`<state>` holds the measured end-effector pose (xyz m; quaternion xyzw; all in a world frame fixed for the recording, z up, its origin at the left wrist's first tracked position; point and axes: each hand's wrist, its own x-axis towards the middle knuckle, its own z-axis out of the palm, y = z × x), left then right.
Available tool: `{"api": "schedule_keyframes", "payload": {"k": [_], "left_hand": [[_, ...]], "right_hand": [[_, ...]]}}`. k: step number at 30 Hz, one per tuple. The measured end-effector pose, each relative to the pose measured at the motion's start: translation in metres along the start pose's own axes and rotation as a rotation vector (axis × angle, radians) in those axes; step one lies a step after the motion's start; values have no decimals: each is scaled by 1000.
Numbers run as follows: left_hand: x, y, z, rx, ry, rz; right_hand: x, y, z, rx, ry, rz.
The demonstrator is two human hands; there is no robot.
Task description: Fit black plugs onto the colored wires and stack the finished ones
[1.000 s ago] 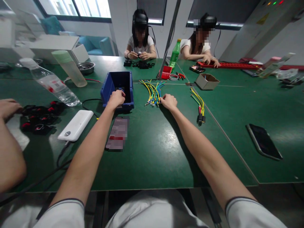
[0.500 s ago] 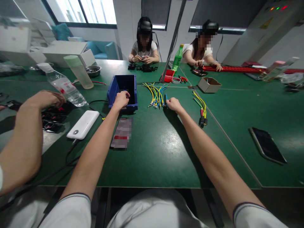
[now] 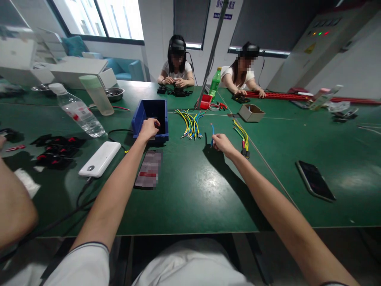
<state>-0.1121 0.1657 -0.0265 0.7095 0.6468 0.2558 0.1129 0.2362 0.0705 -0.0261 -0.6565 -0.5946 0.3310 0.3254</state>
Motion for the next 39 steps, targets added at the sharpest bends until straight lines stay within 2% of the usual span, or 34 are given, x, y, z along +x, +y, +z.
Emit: {"api": "schedule_keyframes", "payload": {"k": [7, 9, 13, 16, 20, 29, 39], "left_hand": [[-3, -1, 0, -1, 35, 2], [-4, -1, 0, 6, 46, 3], [-4, -1, 2, 12, 84, 11], [-3, -2, 4, 4, 116, 34], [-6, 1, 3, -26, 168, 63], [-37, 33, -7, -127, 472, 68], [-86, 65, -8, -183, 463, 128]], "right_hand": [[-61, -2, 1, 277, -78, 0], [-77, -2, 7, 440, -91, -2], [-98, 2, 27, 588, -27, -11], [-102, 6, 39, 620, 18, -68], [-99, 11, 44, 628, 35, -111], [-94, 15, 39, 656, 96, -82], [-98, 12, 38, 662, 95, -97]]}}
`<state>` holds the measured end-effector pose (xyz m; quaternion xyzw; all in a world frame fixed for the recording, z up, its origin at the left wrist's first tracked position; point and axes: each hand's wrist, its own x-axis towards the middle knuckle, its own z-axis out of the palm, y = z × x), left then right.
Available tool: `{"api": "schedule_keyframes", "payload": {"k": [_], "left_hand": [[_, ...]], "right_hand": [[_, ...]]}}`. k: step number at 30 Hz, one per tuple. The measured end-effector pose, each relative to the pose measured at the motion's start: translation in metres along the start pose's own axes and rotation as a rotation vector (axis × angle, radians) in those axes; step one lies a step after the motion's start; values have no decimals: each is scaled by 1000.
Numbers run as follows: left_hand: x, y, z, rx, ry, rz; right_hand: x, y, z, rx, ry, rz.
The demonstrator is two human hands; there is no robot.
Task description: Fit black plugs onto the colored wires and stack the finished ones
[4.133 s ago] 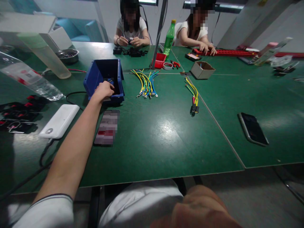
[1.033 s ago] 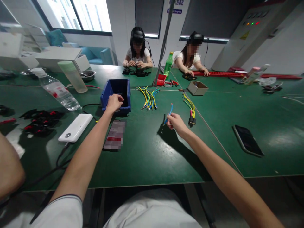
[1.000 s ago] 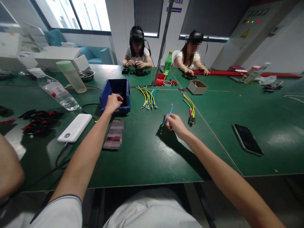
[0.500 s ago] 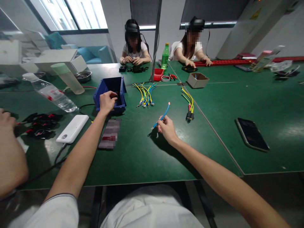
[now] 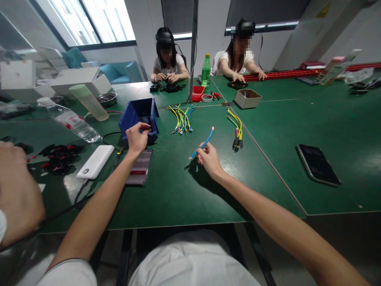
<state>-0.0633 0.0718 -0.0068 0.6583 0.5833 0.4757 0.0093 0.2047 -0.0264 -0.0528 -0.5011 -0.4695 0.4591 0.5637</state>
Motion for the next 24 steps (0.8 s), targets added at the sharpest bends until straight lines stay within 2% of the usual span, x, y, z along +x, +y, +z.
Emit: {"api": "schedule_keyframes", "payload": {"k": [6, 15, 19, 24], "left_hand": [[-20, 25, -9, -80, -60, 7], [-72, 60, -11, -188, -317, 20], [-97, 67, -9, -245, -430, 65], [-115, 72, -6, -325, -506, 79]], "right_hand": [[-1, -5, 2, 50, 10, 5], [-4, -7, 4, 59, 22, -21], [-6, -6, 5, 40, 25, -31], [-12, -9, 7, 36, -24, -26]]}}
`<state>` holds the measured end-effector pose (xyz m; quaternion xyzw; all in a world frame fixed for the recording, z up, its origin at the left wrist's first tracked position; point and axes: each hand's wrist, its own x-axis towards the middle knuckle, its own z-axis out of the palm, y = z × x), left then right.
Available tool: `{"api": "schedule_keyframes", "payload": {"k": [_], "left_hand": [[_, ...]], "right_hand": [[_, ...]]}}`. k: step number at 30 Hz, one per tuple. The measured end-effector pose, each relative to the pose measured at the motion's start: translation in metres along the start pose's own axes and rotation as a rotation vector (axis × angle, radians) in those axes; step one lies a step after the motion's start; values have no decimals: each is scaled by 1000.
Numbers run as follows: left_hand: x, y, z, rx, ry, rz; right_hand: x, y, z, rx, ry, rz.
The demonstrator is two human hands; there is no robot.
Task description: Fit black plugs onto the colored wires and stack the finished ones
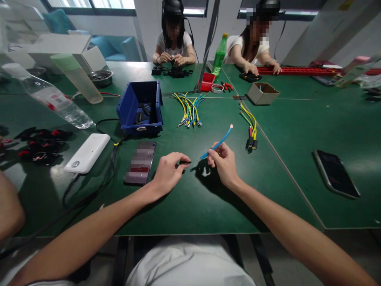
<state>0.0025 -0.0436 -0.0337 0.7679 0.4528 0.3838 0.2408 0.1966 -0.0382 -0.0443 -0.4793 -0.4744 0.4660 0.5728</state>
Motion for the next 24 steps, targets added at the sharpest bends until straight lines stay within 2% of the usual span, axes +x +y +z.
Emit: {"api": "schedule_keyframes", "payload": {"k": [10, 24], "left_hand": [[-5, 3, 4, -68, 7, -52], [-1, 2, 3, -174, 95, -67]], "right_hand": [[-7, -10, 4, 17, -40, -35], [-8, -15, 3, 17, -23, -94]]}}
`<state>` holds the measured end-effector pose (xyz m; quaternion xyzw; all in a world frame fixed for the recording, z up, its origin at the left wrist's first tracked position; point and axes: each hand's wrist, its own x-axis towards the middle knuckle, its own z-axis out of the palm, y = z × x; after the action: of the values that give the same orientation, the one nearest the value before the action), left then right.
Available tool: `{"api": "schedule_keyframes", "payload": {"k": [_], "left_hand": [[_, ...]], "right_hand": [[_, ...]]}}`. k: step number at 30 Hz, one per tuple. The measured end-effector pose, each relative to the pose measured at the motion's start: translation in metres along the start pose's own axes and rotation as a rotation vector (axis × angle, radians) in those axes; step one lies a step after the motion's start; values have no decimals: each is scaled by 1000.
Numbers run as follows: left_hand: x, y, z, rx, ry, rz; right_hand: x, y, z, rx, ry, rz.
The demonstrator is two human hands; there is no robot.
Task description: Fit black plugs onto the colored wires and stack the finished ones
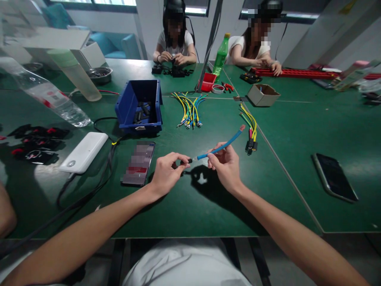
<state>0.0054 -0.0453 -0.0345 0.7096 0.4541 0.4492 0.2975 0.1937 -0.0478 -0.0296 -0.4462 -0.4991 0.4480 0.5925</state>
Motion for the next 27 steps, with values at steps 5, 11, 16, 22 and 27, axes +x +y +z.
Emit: {"api": "schedule_keyframes", "payload": {"k": [5, 11, 16, 22, 27], "left_hand": [[1, -2, -1, 1, 34, 4], [1, -1, -2, -7, 47, 29], [1, 0, -2, 24, 70, 53], [2, 0, -2, 44, 64, 43], [2, -1, -3, 42, 64, 47]], "right_hand": [[-1, 0, 0, -29, 7, -12], [-3, -2, 0, -52, -9, -39], [-4, -2, 0, -77, -11, -49], [-5, -3, 1, -81, -20, -63], [-6, -2, 2, -84, -26, -74]]}}
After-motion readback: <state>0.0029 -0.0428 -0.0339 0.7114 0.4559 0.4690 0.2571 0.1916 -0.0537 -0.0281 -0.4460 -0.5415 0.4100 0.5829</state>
